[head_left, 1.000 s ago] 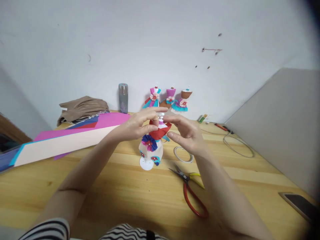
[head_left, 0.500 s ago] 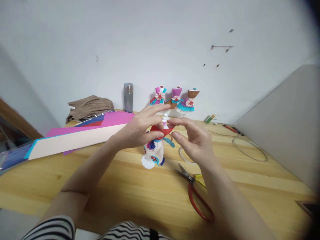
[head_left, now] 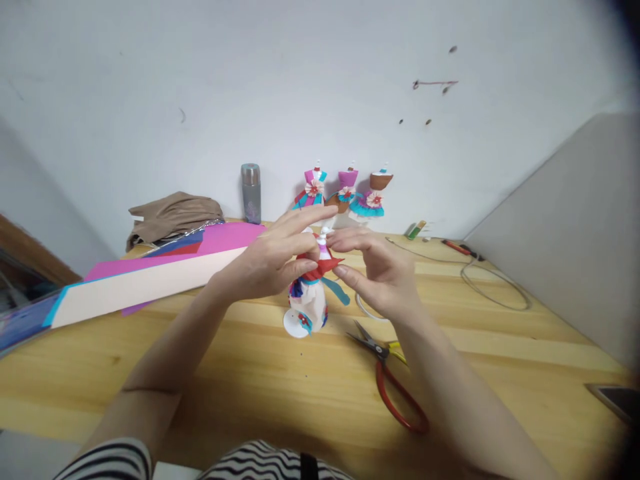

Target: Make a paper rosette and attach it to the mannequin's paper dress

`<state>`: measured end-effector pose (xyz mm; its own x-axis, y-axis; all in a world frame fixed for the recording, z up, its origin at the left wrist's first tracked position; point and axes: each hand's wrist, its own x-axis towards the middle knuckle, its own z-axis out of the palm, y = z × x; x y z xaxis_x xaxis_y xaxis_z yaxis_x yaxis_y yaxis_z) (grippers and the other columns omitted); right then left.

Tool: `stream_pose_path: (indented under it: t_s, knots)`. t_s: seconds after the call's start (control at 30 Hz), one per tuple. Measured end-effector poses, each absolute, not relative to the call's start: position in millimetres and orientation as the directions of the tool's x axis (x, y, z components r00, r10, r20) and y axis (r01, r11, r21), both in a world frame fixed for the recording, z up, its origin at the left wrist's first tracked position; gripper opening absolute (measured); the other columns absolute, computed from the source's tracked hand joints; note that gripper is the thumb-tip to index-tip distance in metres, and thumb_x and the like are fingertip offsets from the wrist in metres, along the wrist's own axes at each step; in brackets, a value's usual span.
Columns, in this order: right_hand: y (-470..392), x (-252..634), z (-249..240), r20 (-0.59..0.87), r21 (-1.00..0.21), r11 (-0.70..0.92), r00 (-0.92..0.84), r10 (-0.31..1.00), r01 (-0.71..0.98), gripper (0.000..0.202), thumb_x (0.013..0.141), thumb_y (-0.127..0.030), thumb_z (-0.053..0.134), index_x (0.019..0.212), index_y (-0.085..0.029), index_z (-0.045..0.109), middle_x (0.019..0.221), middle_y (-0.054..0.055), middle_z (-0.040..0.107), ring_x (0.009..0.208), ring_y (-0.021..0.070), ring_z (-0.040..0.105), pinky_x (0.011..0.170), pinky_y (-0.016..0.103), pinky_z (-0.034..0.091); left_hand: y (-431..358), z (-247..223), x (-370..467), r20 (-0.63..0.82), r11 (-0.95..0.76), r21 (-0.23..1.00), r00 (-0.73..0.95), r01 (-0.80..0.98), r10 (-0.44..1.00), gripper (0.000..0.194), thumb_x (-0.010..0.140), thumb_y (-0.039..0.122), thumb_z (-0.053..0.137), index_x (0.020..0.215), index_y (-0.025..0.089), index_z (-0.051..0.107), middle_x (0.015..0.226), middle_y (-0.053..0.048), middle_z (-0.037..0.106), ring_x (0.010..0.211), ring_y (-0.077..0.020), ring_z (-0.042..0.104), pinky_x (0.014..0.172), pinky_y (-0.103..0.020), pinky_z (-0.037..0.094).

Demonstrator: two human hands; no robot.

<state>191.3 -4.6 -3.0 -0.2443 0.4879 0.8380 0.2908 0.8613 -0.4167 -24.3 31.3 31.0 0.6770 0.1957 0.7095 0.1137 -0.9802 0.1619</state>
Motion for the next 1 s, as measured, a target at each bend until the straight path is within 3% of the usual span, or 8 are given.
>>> stream_pose_path:
  t_s: [0.1,0.23,0.37,0.47,0.57,0.7,0.87,1.0]
  knots:
    - [-5.4,189.1,-6.0,0.867,-0.360,0.876,-0.230,0.441,0.322,0.016,0.087,-0.024,0.070,0.102,-0.030,0.067,0.098,0.003,0.073,0.103,0.0255,0.069,0.095,0.049,0.055,28.0,31.2,-24.6,0.706,-0.985,0.128,0.688,0.111,0.169,0.007,0.092,0.016,0.060,0.087,0.020,0.061,0.152,-0.013,0.050,0.144,-0.0264,0.046,0.118,-0.048,0.042]
    - [-5.3,187.6,-8.0,0.887,-0.306,0.888,-0.237,0.398,0.344,0.013,0.088,-0.020,0.068,0.097,-0.030,0.068,0.091,0.001,0.073,0.103,0.0252,0.069,0.092,0.048,0.055,25.1,28.6,-21.8,0.715,-0.982,0.154,0.673,0.112,0.189,0.010,0.092,0.020,0.061,0.083,0.022,0.061,0.152,-0.006,0.051,0.143,-0.0263,0.047,0.118,-0.050,0.043]
    - [-2.1,188.4,-11.2,0.900,-0.272,0.908,-0.251,0.357,0.320,0.017,0.088,-0.016,0.066,0.099,-0.029,0.068,0.091,0.001,0.073,0.102,0.0242,0.069,0.091,0.046,0.055,25.5,25.7,-19.9,0.729,-0.983,0.102,0.661,0.153,0.178,0.013,0.094,0.018,0.058,0.082,0.021,0.060,0.150,-0.008,0.053,0.141,-0.0254,0.049,0.115,-0.050,0.046]
    - [0.3,189.0,-13.7,0.927,-0.198,0.918,-0.238,0.289,0.343,0.022,0.087,-0.012,0.065,0.099,-0.030,0.068,0.090,0.001,0.074,0.099,0.0239,0.070,0.092,0.046,0.055,29.0,22.2,-20.2,0.734,-0.985,0.072,0.660,0.157,0.159,0.014,0.095,0.020,0.057,0.081,0.022,0.060,0.153,-0.004,0.051,0.142,-0.0257,0.048,0.116,-0.049,0.045]
    - [1.3,189.8,-14.2,0.948,-0.082,0.921,-0.255,0.189,0.380,0.025,0.084,-0.007,0.064,0.095,-0.029,0.066,0.083,0.000,0.073,0.094,0.0231,0.072,0.091,0.046,0.056,34.8,16.6,-21.0,0.751,-0.993,-0.006,0.656,0.121,0.075,0.014,0.095,0.018,0.055,0.084,0.023,0.061,0.154,0.000,0.050,0.144,-0.0254,0.045,0.117,-0.050,0.044]
    - [1.7,191.9,-15.2,0.940,0.033,0.896,-0.319,0.123,0.442,0.027,0.082,-0.003,0.064,0.091,-0.028,0.064,0.079,-0.001,0.072,0.095,0.0226,0.072,0.094,0.046,0.054,42.1,10.5,-21.8,0.764,-0.994,-0.098,0.644,0.054,-0.040,0.016,0.093,0.011,0.055,0.090,0.025,0.063,0.153,-0.001,0.051,0.145,-0.0241,0.044,0.118,-0.049,0.042]
    - [2.1,193.9,-19.6,0.944,0.015,0.886,-0.299,0.141,0.464,0.025,0.083,-0.008,0.067,0.094,-0.030,0.067,0.079,-0.001,0.071,0.095,0.0230,0.072,0.096,0.047,0.053,45.2,9.5,-22.1,0.767,-0.990,-0.135,0.638,0.049,-0.073,0.015,0.093,0.011,0.054,0.093,0.023,0.063,0.153,-0.007,0.051,0.145,-0.0255,0.045,0.117,-0.050,0.042]
    - [-0.6,194.1,-19.6,0.939,0.015,0.877,-0.307,0.152,0.479,0.025,0.083,-0.007,0.067,0.094,-0.029,0.067,0.079,0.000,0.070,0.094,0.0227,0.072,0.097,0.048,0.052,43.7,10.5,-21.9,0.764,-0.989,-0.133,0.643,0.072,-0.056,0.016,0.094,0.013,0.053,0.093,0.026,0.064,0.150,-0.004,0.054,0.143,-0.0238,0.047,0.116,-0.050,0.044]
